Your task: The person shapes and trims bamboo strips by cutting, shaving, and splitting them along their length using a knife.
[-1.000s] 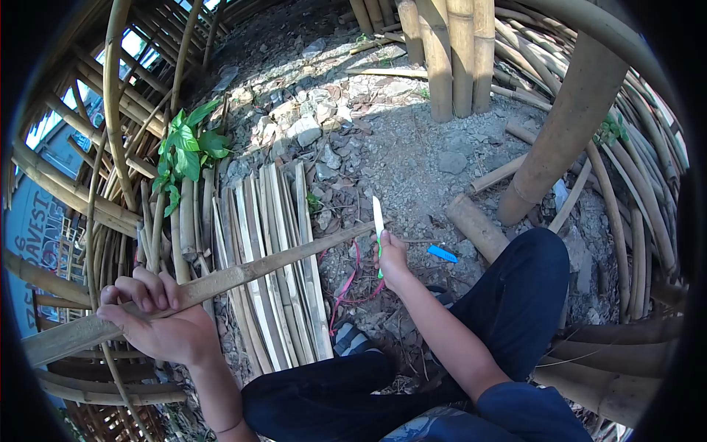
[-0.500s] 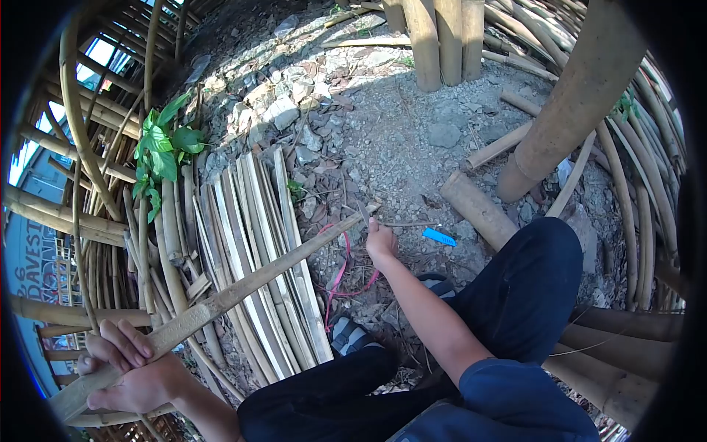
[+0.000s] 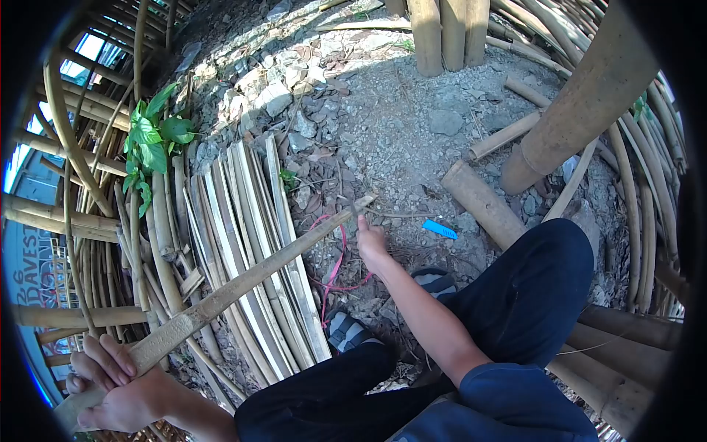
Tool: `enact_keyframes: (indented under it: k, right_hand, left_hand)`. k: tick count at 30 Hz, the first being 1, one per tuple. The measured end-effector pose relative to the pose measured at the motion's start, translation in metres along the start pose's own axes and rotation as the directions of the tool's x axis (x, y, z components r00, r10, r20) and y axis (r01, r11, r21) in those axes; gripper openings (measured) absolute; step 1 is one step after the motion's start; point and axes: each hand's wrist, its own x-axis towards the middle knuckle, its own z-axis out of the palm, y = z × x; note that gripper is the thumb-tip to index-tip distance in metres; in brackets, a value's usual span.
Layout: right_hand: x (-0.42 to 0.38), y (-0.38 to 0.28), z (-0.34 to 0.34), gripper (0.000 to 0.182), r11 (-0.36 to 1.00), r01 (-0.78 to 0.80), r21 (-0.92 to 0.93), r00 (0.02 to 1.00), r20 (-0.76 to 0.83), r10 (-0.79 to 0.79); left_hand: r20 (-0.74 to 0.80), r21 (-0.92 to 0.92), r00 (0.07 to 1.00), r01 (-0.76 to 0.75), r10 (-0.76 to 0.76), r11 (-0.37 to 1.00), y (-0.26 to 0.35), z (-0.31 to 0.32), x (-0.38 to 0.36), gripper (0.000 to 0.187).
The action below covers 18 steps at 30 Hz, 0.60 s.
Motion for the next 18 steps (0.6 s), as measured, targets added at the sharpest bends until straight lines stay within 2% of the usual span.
enact_keyframes:
  k: [4, 6, 7, 9, 10, 14, 18]
  right_hand:
    - [-0.043, -0.024, 0.022, 0.061, 0.995, 0.096, 0.030, 0.989, 0.111, -0.099]
    - [-0.046, -0.022, 0.029, 0.060, 0.948, 0.314, 0.048, 0.949, -0.008, -0.314]
    - [-0.043, -0.022, 0.025, 0.060, 0.946, 0.320, 0.046, 0.948, -0.009, -0.320]
    - [-0.027, -0.013, 0.010, 0.061, 0.997, 0.077, -0.028, 0.995, -0.062, -0.078]
    - [-0.018, -0.010, 0.003, 0.060, 0.978, 0.047, -0.204, 0.985, -0.151, -0.078]
    - [0.017, 0.006, -0.007, 0.060, 0.976, 0.062, -0.209, 0.980, -0.174, -0.099]
    - [0.030, 0.009, -0.003, 0.064, 0.989, 0.017, -0.148, 0.990, -0.139, -0.038]
  left_hand:
    - [-0.016, 0.015, 1.000, 0.012, -0.011, 1.000, -0.003, -0.006, 0.003, 0.062]
    - [-0.045, 0.002, 0.999, 0.012, -0.012, 1.000, -0.003, -0.008, 0.003, 0.061]
    - [-0.047, -0.002, 0.999, 0.008, -0.008, 1.000, -0.003, -0.009, 0.003, 0.061]
    - [-0.039, -0.057, 0.999, 0.018, -0.020, 0.998, -0.002, -0.010, 0.003, 0.062]
    - [-0.036, -0.061, 0.999, 0.014, -0.017, 0.998, -0.002, -0.009, 0.002, 0.062]
    - [-0.056, -0.046, 0.998, 0.001, -0.004, 0.999, -0.002, -0.011, 0.000, 0.062]
    - [-0.048, -0.059, 0.999, 0.002, -0.004, 0.998, -0.003, -0.011, 0.001, 0.059]
